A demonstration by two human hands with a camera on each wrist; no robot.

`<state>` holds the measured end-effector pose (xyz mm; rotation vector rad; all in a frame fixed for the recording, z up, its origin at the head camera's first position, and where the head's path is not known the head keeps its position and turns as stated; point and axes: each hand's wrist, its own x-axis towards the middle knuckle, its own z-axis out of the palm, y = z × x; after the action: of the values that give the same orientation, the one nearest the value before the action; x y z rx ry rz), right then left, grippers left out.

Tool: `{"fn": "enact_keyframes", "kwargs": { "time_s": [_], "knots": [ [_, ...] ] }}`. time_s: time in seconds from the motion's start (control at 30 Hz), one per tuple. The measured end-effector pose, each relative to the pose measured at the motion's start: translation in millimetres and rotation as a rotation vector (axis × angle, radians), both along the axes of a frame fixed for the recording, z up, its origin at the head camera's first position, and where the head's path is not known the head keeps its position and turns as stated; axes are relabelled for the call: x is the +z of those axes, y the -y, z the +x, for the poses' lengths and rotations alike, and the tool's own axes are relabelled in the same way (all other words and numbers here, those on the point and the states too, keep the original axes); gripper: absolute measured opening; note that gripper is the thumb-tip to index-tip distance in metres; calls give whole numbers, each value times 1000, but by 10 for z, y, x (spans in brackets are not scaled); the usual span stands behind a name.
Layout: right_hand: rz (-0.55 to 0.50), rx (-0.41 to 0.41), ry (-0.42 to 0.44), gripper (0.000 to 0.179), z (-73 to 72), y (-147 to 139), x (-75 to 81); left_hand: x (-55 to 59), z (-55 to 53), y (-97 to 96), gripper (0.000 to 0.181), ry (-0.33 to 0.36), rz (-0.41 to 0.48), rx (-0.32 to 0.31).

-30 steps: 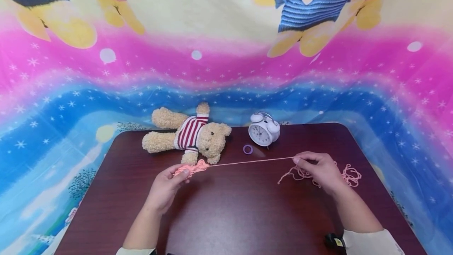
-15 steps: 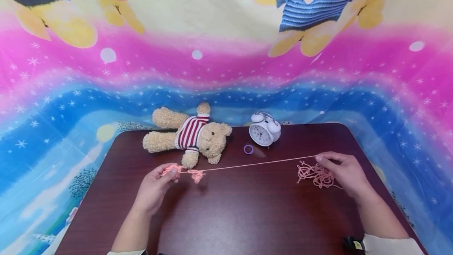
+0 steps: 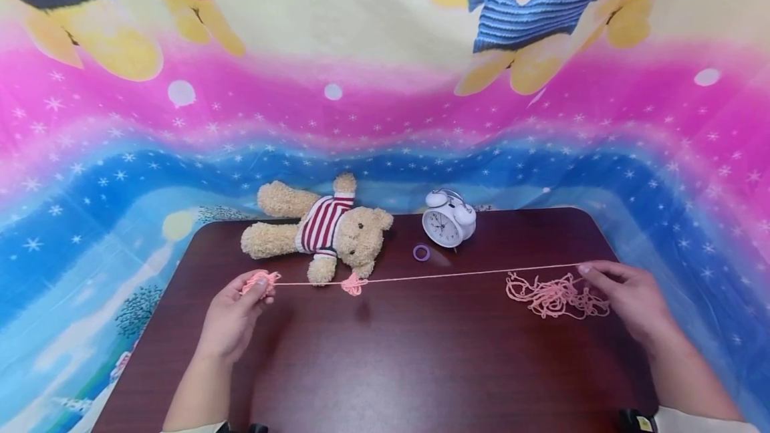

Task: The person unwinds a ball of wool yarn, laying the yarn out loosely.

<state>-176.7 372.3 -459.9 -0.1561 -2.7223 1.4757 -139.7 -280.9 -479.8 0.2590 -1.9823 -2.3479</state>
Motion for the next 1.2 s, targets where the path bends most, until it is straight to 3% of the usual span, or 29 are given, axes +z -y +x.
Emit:
{"fn": "enact_keyframes", "kwargs": {
  "time_s": [0.23, 0.5, 0.73, 0.87, 1.03, 1.1, 1.2],
  "knots": [
    [58, -77, 27, 38, 6, -214, -29, 73, 42, 315, 20, -99, 167, 47],
    [-36, -148, 80, 30, -12, -441, -31, 148, 151, 731, 15, -189, 338, 167],
    [-134, -179, 87, 12, -40, -643, -132, 226, 268, 1112, 15, -301, 635, 274],
    [-136, -207, 111, 11, -42, -718, -177, 283, 340, 1286, 17, -306, 776, 356],
    [-154, -240, 122, 7, -39, -736, -194, 340, 414, 1385, 21, -264, 832, 474],
    [-120, -227, 123, 8, -41, -717, -208, 329, 407, 1358, 18, -269, 811, 471],
    [5, -139, 130, 16, -53, -658, -234, 287, 369, 1266, 15, -291, 738, 400]
  ]
}}
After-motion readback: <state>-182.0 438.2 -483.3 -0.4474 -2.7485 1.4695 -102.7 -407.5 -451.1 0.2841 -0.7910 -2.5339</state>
